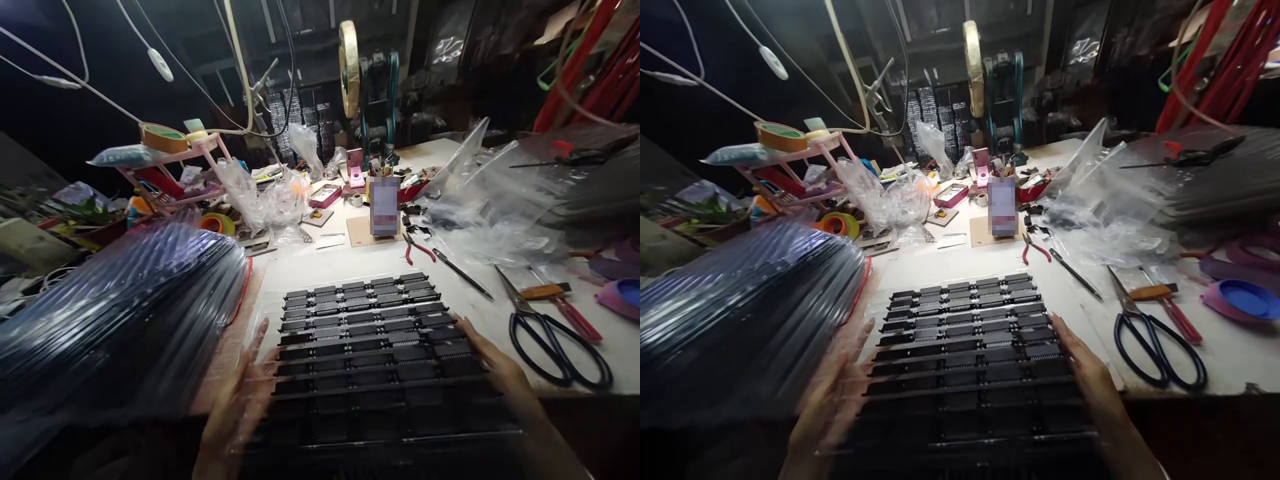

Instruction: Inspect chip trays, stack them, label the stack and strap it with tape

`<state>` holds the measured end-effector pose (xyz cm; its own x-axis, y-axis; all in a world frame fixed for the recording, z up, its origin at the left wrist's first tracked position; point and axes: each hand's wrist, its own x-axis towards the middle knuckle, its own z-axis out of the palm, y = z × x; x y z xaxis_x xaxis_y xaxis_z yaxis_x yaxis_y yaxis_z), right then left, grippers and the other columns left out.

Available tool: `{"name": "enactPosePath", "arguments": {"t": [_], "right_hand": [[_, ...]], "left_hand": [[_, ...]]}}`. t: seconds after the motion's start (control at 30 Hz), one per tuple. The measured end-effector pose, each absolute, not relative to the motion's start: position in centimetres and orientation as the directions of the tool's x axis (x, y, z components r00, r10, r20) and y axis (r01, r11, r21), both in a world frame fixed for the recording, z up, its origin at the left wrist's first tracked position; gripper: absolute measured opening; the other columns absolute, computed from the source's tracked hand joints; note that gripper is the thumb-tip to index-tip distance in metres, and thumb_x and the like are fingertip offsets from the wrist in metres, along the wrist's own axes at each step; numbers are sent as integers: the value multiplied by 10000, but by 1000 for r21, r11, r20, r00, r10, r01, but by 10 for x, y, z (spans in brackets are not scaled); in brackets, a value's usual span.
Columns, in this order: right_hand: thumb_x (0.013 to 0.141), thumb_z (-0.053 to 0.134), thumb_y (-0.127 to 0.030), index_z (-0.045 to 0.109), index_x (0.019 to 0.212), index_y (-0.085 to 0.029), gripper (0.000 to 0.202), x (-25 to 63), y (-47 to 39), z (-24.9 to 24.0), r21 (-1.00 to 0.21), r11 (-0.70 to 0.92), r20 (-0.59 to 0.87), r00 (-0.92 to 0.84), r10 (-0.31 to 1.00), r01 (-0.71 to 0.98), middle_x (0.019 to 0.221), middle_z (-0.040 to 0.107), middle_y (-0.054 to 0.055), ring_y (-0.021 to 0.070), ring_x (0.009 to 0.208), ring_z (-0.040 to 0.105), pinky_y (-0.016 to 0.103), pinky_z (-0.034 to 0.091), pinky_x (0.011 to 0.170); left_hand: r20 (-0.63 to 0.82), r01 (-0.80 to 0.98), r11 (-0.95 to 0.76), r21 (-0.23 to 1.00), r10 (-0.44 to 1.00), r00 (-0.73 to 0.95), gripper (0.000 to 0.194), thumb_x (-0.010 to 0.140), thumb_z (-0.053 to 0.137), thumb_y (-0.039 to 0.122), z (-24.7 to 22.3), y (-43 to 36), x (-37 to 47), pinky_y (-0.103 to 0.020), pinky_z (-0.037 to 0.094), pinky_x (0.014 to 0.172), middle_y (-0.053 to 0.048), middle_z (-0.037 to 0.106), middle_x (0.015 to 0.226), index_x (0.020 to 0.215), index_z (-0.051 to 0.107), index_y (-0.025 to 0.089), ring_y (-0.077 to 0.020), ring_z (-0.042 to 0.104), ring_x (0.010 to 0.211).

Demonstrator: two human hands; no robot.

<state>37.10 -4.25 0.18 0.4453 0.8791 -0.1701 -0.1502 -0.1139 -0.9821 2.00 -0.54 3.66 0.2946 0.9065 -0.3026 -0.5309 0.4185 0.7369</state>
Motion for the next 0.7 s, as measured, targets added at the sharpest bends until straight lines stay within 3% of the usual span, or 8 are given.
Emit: {"name": "enactPosePath", "arguments": {"t": [0.13,0.3,0.4,0.53,0.7], "right_hand": [[721,680,-227,701,989,-312,281,349,-40,7,-806,-65,-361,401,842,-588,1194,618,-61,165,1215,475,280,336,1057],[854,543,-351,685,1031,-257,245,333,-24,19,-510,-242,-467,29,884,-826,1095,676,11,205,1107,573,391,421,997],[899,451,-417,646,1111,-248,334,329,-20,20,-408,-313,-448,-110,887,-858,1082,681,37,216,1080,591,430,427,981],[891,460,-415,642,1124,-280,325,327,-19,16,-335,-377,-503,-174,847,-863,1071,686,34,221,1023,623,416,446,965],[837,528,-490,678,1070,-306,333,330,-19,8,-334,-413,-618,-134,775,-847,1005,707,14,239,967,647,386,482,943]], "left_hand": [[-85,-711,396,581,898,431,475,965,126,428,17,4,11,-465,303,1055,-58,445,1394,1436,138,374,-220,482,1215],[58,-773,400,492,871,487,563,930,68,520,3,15,-2,-461,289,1061,-97,376,1437,1452,44,311,-234,379,1297],[2,-746,367,556,897,442,528,958,195,408,2,15,-4,-400,361,1022,-103,400,1420,1456,62,297,-218,428,1259],[-192,-674,349,651,935,299,557,924,318,161,4,11,0,-268,473,857,-88,477,1352,1444,184,308,-158,571,1048],[-275,-666,357,655,934,230,549,909,380,165,5,10,5,-276,476,822,-66,490,1337,1416,265,342,-163,582,983]]}}
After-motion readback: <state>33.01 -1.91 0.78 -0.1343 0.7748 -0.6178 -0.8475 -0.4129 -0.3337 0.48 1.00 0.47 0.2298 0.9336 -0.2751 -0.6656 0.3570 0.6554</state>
